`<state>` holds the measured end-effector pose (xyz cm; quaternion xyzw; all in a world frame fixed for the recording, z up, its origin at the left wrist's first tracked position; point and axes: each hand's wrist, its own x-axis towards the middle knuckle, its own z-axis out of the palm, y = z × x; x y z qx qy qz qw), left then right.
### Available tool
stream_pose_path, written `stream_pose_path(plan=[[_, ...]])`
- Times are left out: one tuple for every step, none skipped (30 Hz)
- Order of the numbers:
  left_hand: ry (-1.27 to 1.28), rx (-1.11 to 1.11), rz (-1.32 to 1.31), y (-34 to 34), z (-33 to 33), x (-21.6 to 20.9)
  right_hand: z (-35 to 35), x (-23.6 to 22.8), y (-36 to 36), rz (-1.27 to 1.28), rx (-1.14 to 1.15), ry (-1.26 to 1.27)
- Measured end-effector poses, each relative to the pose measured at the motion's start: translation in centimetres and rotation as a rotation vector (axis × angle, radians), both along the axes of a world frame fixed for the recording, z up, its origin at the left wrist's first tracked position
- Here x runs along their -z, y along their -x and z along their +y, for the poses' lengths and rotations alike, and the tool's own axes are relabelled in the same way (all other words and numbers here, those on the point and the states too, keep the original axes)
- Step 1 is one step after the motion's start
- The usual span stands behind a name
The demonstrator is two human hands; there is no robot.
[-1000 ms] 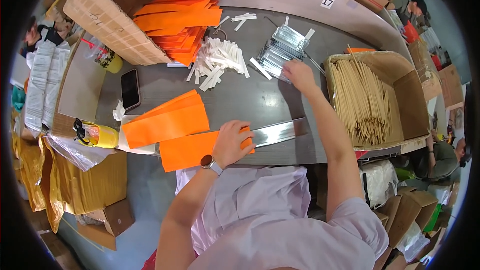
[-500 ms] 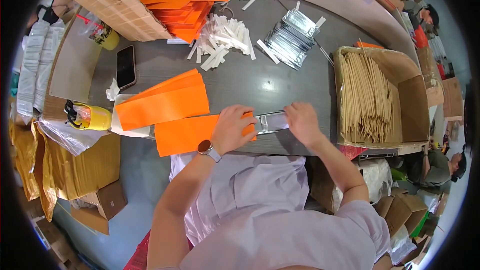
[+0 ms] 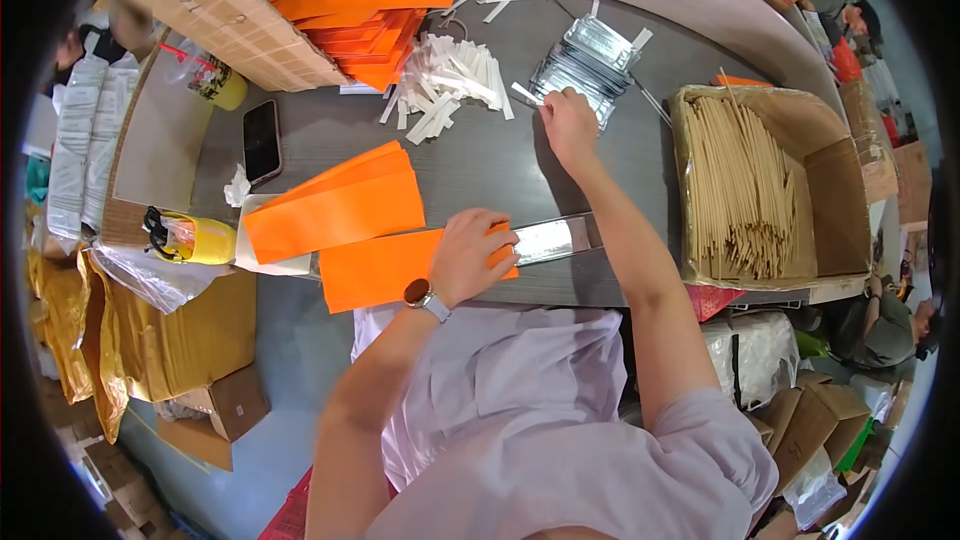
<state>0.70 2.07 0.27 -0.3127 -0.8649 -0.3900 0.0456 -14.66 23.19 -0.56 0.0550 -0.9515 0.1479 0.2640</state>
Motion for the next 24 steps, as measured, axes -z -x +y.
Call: stream_pose_path(plan=[[0.003, -0.004, -0.001, 0.0, -0.1, 0.0, 0.1, 0.3, 0.0, -0.001, -0.004, 0.003], [-0.002, 0.000, 0.006, 0.0, -0.1, 0.1, 0.5, 0.5, -0.4, 0.062, -0.064, 0.096], [-0.009, -0.005, 0.008, -0.1, -0.2, 0.2, 0.7, 0.5, -1.0, 0.120, -0.133, 0.188], [-0.012, -0.018, 0.001, -0.2, -0.3, 0.3, 0.9, -0.1, -2.4, 0.080, -0.201, 0.261], [-0.003, -0.021, 0.011, -0.2, -0.5, 0.3, 1.4, -1.2, -4.2, -0.191, -0.306, 0.354], [0.001, -0.014, 0.020, -0.2, -0.5, 0.4, 2.2, -2.5, -6.3, -0.464, -0.395, 0.440], [-0.003, -0.013, 0.013, -0.2, -0.5, 0.3, 3.0, -3.5, -8.4, -0.638, -0.462, 0.392], [-0.015, -0.011, 0.017, -0.1, -0.4, 0.3, 3.5, -4.4, -10.2, -0.809, -0.525, 0.342], [-0.024, -0.011, 0.021, -0.1, -0.5, 0.3, 3.6, -5.2, -11.5, -0.812, -0.521, 0.342], [-0.026, -0.005, 0.018, -0.1, -0.6, 0.2, 3.6, -5.9, -12.8, -0.874, -0.530, 0.230], [-0.014, -0.014, -0.004, -0.1, -0.7, 0.2, 3.7, -6.2, -13.7, -0.934, -0.540, 0.117], [-0.005, -0.018, -0.023, 0.0, -0.5, 0.1, 3.6, -6.2, -14.3, -0.935, -0.528, 0.119], [-0.007, -0.008, -0.023, 0.0, -0.5, 0.1, 3.1, -5.9, -14.8, -0.857, -0.521, 0.081], [-0.003, -0.006, -0.027, 0.1, -0.5, 0.0, 2.6, -5.6, -15.2, -0.780, -0.516, 0.043], [0.004, -0.011, -0.032, 0.0, -0.5, 0.0, 1.8, -5.1, -15.4, -0.779, -0.514, 0.044], [0.002, -0.005, -0.030, 0.1, -0.4, 0.0, 1.2, -4.6, -15.5, -0.738, -0.544, 0.073], [0.002, -0.006, -0.026, 0.1, -0.3, 0.0, 0.6, -4.4, -15.6, -0.697, -0.576, 0.101], [0.003, -0.013, -0.022, 0.1, -0.3, 0.0, 0.1, -4.4, -15.6, -0.720, -0.554, 0.091], [0.004, -0.016, -0.022, 0.0, -0.4, 0.0, 0.2, -4.9, -15.6, -0.720, -0.557, 0.091], [-0.002, -0.014, -0.025, 0.0, -0.5, 0.0, 0.6, -5.6, -15.4, -0.634, -0.438, 0.205], [-0.008, -0.013, -0.027, -0.1, -0.6, 0.0, 1.2, -6.2, -15.3, -0.546, -0.319, 0.316], [-0.010, -0.021, -0.026, 0.0, -0.6, 0.0, 3.5, -6.2, -15.0, -0.410, -0.124, 0.264], [-0.018, -0.018, -0.023, 0.0, -0.4, -0.1, 7.0, -6.3, -14.6, -0.272, 0.073, 0.209], [-0.026, -0.006, -0.020, -0.1, -0.3, -0.2, 10.2, -6.7, -14.1, -0.141, 0.224, 0.231]])
